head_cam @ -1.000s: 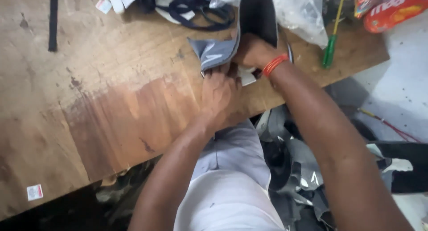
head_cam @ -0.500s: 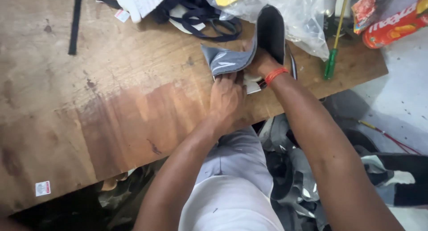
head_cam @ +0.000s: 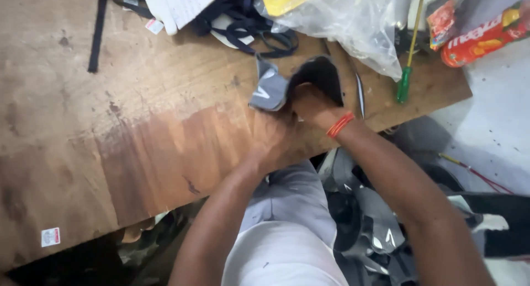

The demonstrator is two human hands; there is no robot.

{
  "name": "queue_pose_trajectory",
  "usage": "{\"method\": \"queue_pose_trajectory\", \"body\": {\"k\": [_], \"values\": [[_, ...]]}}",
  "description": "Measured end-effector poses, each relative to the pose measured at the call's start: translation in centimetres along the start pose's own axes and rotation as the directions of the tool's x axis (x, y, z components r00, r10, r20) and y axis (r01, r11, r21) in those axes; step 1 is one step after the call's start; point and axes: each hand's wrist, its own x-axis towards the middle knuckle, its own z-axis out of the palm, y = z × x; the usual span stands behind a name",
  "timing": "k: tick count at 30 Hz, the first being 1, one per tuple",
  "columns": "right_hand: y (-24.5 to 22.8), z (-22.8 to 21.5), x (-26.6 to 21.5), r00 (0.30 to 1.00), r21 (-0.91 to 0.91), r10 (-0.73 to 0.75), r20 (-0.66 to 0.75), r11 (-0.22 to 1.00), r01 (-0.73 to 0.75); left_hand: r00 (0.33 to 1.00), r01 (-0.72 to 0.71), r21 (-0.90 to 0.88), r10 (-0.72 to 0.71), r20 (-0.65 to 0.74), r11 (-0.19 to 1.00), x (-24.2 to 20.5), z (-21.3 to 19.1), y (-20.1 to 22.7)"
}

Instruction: Inspecting and flipping shoe upper components at a manufacturing workstation.

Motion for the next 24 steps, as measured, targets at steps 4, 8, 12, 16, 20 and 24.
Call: {"method": "queue_pose_trajectory", "body": {"k": [4,8,12,16,20,24], "values": [[-2.0,-3.0,-3.4,0.963,0.289,0.109,-0.245,0.957,-0.034,0.997,-0.076,-0.047,0.076,-0.018,0.996,-0.1,-1.0,-0.4],[-5.1,-5.3,-5.3,0.928,0.346,0.142,-0.344,0.938,-0.016,0.988,-0.154,-0.077,0.152,-0.033,0.985,0.4,-2.7,-0.8],[-6.4,-3.8,-6.2,0.848,0.171,0.058,-0.526,0.985,0.038,0.975,-0.222,-0.129,0.219,-0.035,0.967,0.9,-3.7,-0.8],[-7.0,-5.0,-6.9,0.804,0.045,0.038,-0.593,0.999,-0.013,0.961,-0.277,-0.174,0.273,-0.050,0.945,1.0,-5.1,-0.7],[-5.9,-4.7,-7.1,0.849,0.146,0.050,-0.526,0.989,0.032,0.944,-0.330,-0.214,0.322,-0.069,0.920,0.5,-7.0,-0.5],[-5.6,-6.6,-7.1,0.926,0.391,0.186,-0.329,0.919,-0.045,0.960,-0.280,-0.263,0.277,-0.050,0.923,0.8,-8.5,1.7]]}}
